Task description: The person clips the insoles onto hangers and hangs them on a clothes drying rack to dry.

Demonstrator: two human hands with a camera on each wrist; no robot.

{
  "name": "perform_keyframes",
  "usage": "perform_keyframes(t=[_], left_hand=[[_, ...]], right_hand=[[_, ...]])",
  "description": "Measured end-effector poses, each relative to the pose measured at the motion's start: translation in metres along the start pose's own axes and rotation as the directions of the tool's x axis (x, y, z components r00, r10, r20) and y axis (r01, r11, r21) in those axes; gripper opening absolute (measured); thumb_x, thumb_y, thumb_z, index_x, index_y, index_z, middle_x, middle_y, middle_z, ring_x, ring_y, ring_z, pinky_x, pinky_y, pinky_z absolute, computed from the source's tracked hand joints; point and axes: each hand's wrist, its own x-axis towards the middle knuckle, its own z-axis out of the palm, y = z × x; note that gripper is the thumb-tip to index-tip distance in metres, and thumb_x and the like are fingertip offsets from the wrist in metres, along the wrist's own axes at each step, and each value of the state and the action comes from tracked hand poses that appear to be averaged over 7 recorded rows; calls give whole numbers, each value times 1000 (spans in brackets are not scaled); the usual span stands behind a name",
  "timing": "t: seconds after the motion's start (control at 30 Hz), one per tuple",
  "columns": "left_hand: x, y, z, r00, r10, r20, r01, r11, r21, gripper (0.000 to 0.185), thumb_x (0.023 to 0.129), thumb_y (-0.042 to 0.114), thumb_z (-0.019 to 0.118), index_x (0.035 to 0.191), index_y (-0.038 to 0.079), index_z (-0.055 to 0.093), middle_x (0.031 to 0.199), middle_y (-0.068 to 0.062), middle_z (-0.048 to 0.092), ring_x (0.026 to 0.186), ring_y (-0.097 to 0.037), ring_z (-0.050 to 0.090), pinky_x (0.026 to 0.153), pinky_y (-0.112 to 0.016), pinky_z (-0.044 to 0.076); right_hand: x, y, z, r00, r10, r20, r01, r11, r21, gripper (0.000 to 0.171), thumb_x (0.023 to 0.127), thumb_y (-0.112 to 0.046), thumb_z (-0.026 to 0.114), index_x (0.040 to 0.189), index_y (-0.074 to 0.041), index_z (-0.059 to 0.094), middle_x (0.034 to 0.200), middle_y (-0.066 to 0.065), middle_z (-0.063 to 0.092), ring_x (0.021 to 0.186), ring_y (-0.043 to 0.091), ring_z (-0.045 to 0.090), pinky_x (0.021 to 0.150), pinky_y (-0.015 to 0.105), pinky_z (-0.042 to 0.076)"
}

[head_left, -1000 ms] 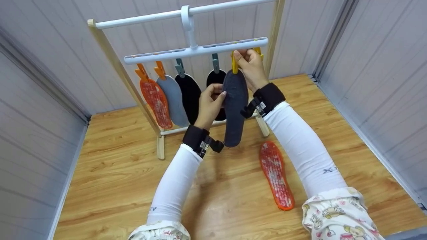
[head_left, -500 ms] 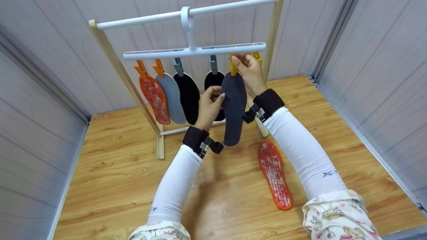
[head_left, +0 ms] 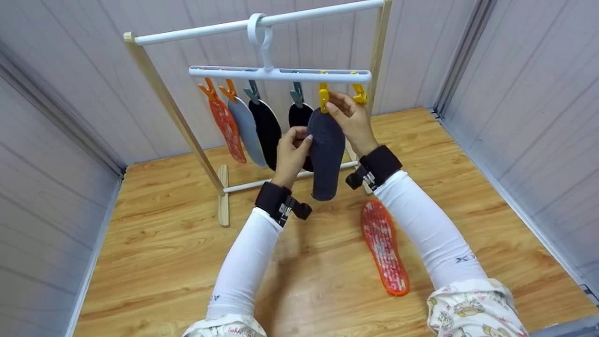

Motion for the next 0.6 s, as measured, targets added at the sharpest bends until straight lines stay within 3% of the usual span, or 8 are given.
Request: perform_keyframes(t=[0.23,0.47,0.6], left_hand=[[-1,-4,0,1000,20,-12,-20,1000,-8,14,90,1,59,103,-4,61,90,-9,60,71,-10,54,60,-19,48],[-3,-9,-4,1000,-3,-20,3,1000,-19,14,91,1,58,104,-3,61,89,-7,59,70,-9,53,61,-19,48],[-7,-9,-5,1000,-21,-19,20,999,-38,14,92,2,57,105,-3,60,90,-6,57,72,-10,53,63,-20,47]], right_hand=[[-20,20,-18,997,-59,47,57,998,35,50,90,-10,60,134,6,45,130,22,52,118,25,49,104,33,36],[-41,36,-29,998,-54,39,49,991,125,83,76,-42,75,133,10,43,128,28,50,118,28,47,104,34,36],[-54,41,-32,999,-24,45,19,993,115,65,86,-26,69,135,8,43,130,26,49,118,27,47,102,31,36]])
